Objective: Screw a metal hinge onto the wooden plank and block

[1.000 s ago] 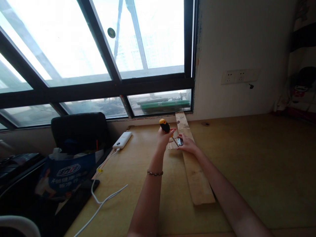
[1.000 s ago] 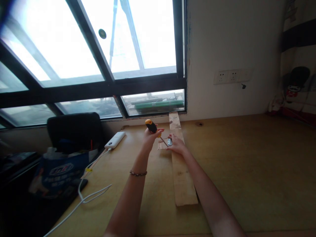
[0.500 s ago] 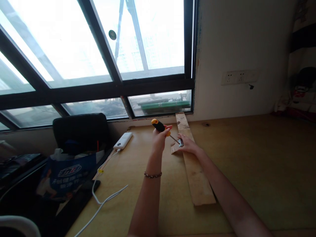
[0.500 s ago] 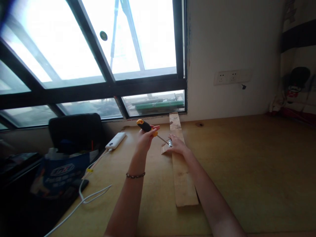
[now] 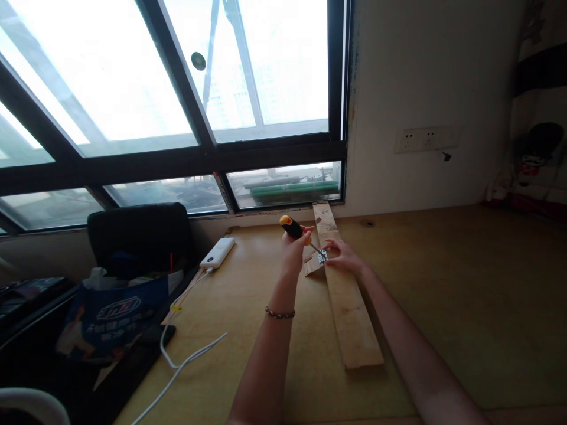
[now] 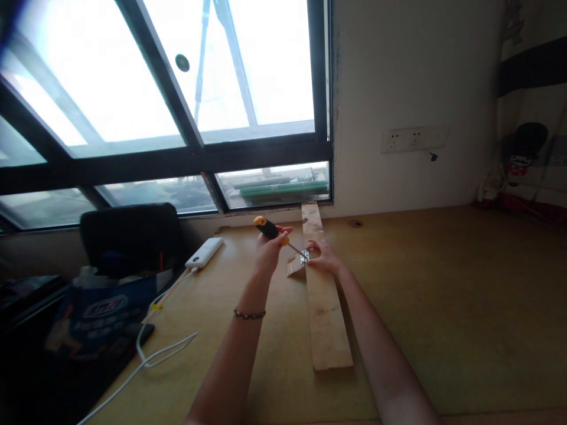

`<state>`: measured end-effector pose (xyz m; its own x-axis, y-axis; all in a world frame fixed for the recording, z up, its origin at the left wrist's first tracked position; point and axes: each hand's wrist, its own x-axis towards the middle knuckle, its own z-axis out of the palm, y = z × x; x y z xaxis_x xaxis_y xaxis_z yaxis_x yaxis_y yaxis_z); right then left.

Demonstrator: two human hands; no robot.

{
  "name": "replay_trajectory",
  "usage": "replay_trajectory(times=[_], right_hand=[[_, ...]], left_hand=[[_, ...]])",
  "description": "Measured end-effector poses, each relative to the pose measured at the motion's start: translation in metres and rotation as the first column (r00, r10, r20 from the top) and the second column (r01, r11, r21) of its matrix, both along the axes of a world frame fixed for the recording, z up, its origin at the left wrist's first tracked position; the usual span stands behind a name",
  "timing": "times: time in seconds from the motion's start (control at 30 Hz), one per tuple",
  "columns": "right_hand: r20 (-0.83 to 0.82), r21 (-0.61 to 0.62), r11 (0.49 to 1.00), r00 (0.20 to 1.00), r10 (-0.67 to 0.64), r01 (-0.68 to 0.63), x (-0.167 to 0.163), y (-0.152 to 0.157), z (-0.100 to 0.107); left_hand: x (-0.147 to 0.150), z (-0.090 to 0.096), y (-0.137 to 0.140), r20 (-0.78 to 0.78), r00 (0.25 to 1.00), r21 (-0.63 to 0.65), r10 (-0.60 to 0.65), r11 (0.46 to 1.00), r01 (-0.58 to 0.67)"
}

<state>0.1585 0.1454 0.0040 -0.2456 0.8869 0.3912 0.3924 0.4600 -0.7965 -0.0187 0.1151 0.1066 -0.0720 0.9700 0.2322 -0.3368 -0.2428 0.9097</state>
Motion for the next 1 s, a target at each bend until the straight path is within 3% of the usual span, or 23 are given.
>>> replay_trajectory(times=[0.43, 0.7, 1.0], right_hand=[[0.005, 0.006, 1.0, 1.0, -0.026, 0.026, 0.0, -0.001, 0.0], [-0.033, 0.005, 1.0, 0.999, -0.023, 0.023, 0.0, 0.003, -0.005], [-0.099, -0.023, 1.0, 0.995, 0.014, -0.016, -0.001, 0.0, -0.003]], left_hand=[[-0.001, -0.005, 0.004, -0.047, 0.999, 0.045, 0.003, 0.999, -0.001], [0.006, -0.009, 0.005, -0.258, 0.96, 0.148, 0.105, 0.987, -0.069], [0.011, -0.006, -0.001, -0.336, 0.929, 0.141, 0.154, 0.984, -0.112]])
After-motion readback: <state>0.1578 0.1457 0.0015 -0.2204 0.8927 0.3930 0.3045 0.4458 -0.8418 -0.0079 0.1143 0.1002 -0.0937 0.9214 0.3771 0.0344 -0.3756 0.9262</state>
